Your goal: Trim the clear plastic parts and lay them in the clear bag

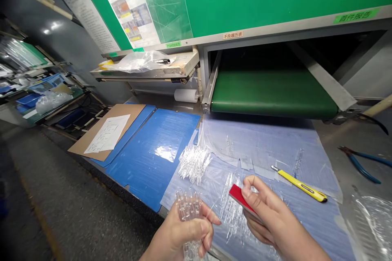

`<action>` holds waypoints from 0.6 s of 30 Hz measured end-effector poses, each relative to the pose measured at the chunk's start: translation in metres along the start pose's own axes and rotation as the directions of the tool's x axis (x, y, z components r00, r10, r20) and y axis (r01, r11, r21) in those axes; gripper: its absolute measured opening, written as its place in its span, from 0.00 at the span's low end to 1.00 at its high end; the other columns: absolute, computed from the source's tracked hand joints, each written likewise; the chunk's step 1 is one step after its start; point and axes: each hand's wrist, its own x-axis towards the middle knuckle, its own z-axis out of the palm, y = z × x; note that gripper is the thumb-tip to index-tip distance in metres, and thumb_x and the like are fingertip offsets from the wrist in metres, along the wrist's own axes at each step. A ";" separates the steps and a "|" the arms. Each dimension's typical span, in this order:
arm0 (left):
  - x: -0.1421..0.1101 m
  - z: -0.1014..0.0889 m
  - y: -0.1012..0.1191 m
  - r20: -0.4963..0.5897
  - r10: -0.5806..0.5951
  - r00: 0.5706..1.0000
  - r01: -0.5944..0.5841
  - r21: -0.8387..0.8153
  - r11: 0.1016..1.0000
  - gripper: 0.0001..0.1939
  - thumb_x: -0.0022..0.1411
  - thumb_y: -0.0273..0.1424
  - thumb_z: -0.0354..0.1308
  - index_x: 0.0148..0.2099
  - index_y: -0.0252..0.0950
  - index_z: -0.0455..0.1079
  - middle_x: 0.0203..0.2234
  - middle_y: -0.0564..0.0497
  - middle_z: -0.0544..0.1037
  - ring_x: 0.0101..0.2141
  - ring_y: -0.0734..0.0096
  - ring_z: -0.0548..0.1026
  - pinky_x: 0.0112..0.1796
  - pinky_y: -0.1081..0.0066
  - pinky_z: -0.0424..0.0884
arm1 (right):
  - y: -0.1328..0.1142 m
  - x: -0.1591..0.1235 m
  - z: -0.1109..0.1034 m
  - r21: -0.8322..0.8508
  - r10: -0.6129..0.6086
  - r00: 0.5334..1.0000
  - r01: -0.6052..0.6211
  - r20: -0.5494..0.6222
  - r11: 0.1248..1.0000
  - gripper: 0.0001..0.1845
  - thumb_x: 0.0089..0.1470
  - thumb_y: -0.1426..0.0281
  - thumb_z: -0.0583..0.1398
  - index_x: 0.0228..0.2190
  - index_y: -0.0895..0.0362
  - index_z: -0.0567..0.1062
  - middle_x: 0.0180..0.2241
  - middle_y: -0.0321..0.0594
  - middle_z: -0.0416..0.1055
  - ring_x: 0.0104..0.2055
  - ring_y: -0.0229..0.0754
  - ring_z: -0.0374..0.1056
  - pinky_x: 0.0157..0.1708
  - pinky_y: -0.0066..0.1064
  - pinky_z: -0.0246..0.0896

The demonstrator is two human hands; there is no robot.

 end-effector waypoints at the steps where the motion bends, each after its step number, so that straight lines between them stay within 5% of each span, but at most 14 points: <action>1: 0.001 0.001 -0.001 -0.004 -0.006 1.000 0.006 -0.004 1.000 0.09 0.42 0.30 0.60 0.28 0.28 0.71 0.14 0.53 0.70 0.15 0.80 0.64 0.20 0.77 0.59 | -0.009 -0.002 0.005 0.027 0.003 1.000 -0.004 0.014 1.000 0.20 0.50 0.50 0.55 0.25 0.52 0.56 0.11 0.19 0.39 0.14 0.26 0.30 0.14 0.21 0.30; 7: 0.001 0.004 -0.009 -0.016 -0.007 1.000 0.007 0.004 1.000 0.10 0.42 0.30 0.61 0.28 0.28 0.70 0.13 0.53 0.69 0.15 0.80 0.64 0.19 0.77 0.58 | -0.026 -0.004 0.021 0.075 0.075 0.986 -0.087 0.147 0.993 0.20 0.48 0.51 0.58 0.25 0.52 0.57 0.12 0.20 0.39 0.14 0.26 0.29 0.14 0.21 0.28; 10: -0.002 0.000 -0.008 -0.059 0.054 0.997 -0.055 -0.016 0.998 0.10 0.44 0.29 0.61 0.29 0.27 0.70 0.14 0.53 0.70 0.15 0.80 0.64 0.20 0.77 0.58 | -0.006 0.005 0.010 -0.022 0.139 0.977 -0.138 0.162 0.990 0.21 0.47 0.50 0.57 0.25 0.52 0.56 0.13 0.19 0.38 0.15 0.26 0.27 0.14 0.22 0.25; 13: -0.002 -0.006 -0.010 -0.084 0.103 0.991 -0.114 -0.145 0.983 0.09 0.44 0.29 0.60 0.30 0.27 0.71 0.14 0.54 0.69 0.15 0.81 0.63 0.21 0.76 0.59 | 0.023 0.025 -0.003 -0.211 0.118 0.992 -0.107 0.040 0.972 0.22 0.47 0.47 0.54 0.26 0.51 0.55 0.11 0.19 0.38 0.14 0.27 0.29 0.15 0.23 0.25; 15: 0.000 -0.011 -0.015 -0.080 0.080 0.994 -0.098 -0.255 0.962 0.10 0.43 0.28 0.61 0.31 0.28 0.71 0.14 0.54 0.70 0.15 0.81 0.63 0.21 0.76 0.60 | 0.041 0.042 -0.004 -0.450 -0.056 0.997 0.028 -0.049 0.893 0.19 0.49 0.50 0.52 0.26 0.51 0.55 0.11 0.22 0.47 0.13 0.30 0.41 0.16 0.23 0.34; 18: 0.003 -0.017 -0.026 -0.060 0.013 0.998 -0.034 -0.367 0.930 0.13 0.41 0.26 0.62 0.32 0.27 0.71 0.16 0.52 0.71 0.16 0.78 0.67 0.23 0.74 0.62 | 0.060 0.065 0.008 -0.793 -0.240 0.971 0.134 -0.015 0.594 0.10 0.52 0.60 0.51 0.25 0.51 0.57 0.14 0.29 0.60 0.17 0.38 0.56 0.19 0.27 0.43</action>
